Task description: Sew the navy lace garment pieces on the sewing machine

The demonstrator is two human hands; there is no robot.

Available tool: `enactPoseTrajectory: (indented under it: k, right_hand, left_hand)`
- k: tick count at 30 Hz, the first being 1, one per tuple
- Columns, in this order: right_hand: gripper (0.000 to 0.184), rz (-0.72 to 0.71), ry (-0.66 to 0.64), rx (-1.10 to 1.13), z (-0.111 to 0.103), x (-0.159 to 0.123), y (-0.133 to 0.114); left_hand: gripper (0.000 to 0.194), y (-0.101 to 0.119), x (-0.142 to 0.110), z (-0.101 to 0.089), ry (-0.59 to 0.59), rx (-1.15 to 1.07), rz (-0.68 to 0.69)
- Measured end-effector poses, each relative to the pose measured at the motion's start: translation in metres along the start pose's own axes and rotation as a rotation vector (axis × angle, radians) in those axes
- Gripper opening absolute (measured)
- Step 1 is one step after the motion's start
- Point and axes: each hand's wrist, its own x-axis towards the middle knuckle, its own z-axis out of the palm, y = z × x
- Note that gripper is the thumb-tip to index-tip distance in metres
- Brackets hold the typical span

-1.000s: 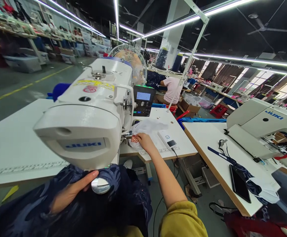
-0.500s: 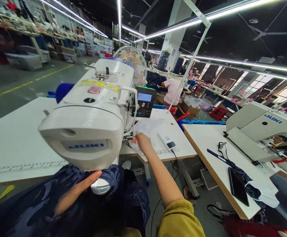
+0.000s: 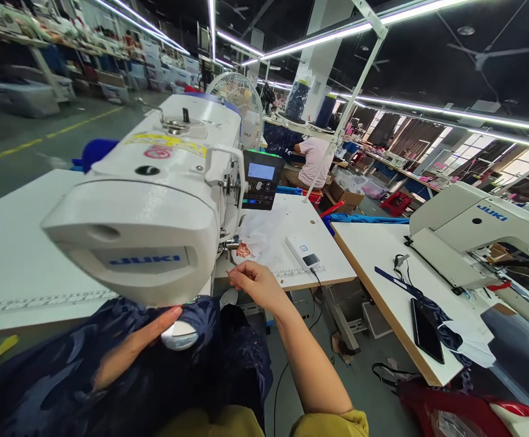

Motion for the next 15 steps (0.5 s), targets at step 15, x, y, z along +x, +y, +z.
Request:
enactPoseTrajectory:
  k: [15]
  right_hand:
    - [0.016,-0.583,0.081,-0.833,0.053,-0.038,-0.030]
  left_hand:
    - [0.046,0.057,-0.002,0.019,-0.106,-0.155,-0.119]
